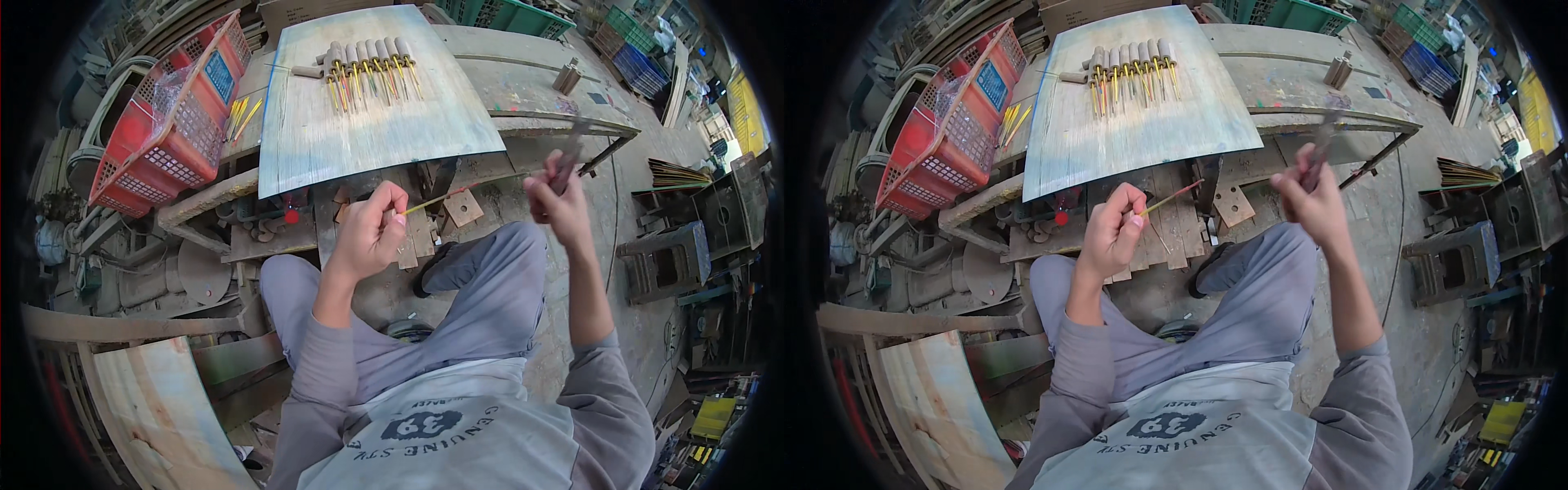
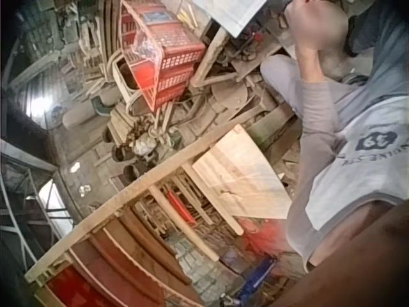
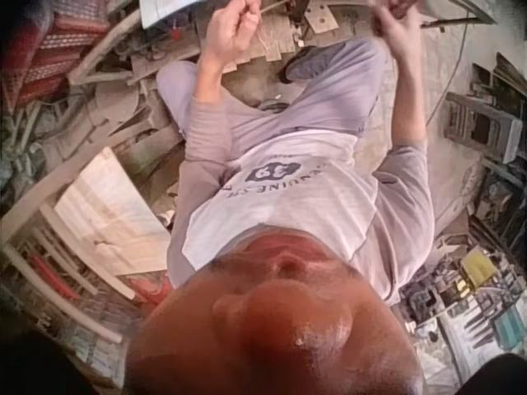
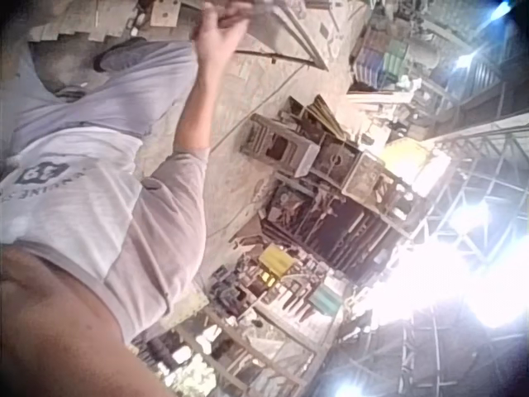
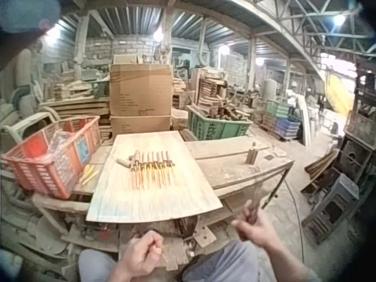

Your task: The person sits on the floor in a workshop and assembles small wooden components. They insert thin colored sticks into cylindrical wooden pieces and use a metal tool to tap them into place. The person repeats this process with multiple sticks and wooden cylinders.

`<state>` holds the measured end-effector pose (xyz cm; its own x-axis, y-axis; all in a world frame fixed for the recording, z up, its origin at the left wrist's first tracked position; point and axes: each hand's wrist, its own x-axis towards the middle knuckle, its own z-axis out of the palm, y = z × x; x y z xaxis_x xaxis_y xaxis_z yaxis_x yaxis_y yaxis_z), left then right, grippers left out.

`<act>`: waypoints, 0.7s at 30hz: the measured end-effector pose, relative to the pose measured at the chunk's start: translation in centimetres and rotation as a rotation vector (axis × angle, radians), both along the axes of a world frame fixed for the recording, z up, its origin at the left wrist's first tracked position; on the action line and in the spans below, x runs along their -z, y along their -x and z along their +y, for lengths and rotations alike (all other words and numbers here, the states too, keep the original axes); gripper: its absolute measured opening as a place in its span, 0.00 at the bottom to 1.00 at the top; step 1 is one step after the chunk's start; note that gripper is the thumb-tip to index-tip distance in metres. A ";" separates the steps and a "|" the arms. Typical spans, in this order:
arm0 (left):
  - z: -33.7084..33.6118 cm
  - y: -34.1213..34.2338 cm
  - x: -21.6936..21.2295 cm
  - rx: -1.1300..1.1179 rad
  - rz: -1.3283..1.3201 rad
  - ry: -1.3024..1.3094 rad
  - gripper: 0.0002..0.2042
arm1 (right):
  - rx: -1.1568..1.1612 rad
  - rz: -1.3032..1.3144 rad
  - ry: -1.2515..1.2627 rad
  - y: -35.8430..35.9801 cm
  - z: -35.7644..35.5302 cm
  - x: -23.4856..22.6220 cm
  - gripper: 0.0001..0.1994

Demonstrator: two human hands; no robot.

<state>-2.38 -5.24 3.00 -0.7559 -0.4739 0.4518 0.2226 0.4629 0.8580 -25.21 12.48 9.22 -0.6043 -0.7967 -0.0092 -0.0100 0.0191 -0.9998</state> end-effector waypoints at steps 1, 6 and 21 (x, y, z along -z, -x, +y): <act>-0.3 0.5 0.5 -0.018 -0.003 0.057 0.06 | -0.007 0.303 -0.014 -0.4 0.1 0.7 0.16; 0.9 0.9 2.9 -0.077 -0.019 0.041 0.08 | 0.161 0.119 0.209 -0.1 1.7 0.7 0.17; 1.8 -0.5 4.5 -0.025 -0.074 0.041 0.06 | 0.244 0.230 0.372 -4.5 0.3 3.6 0.15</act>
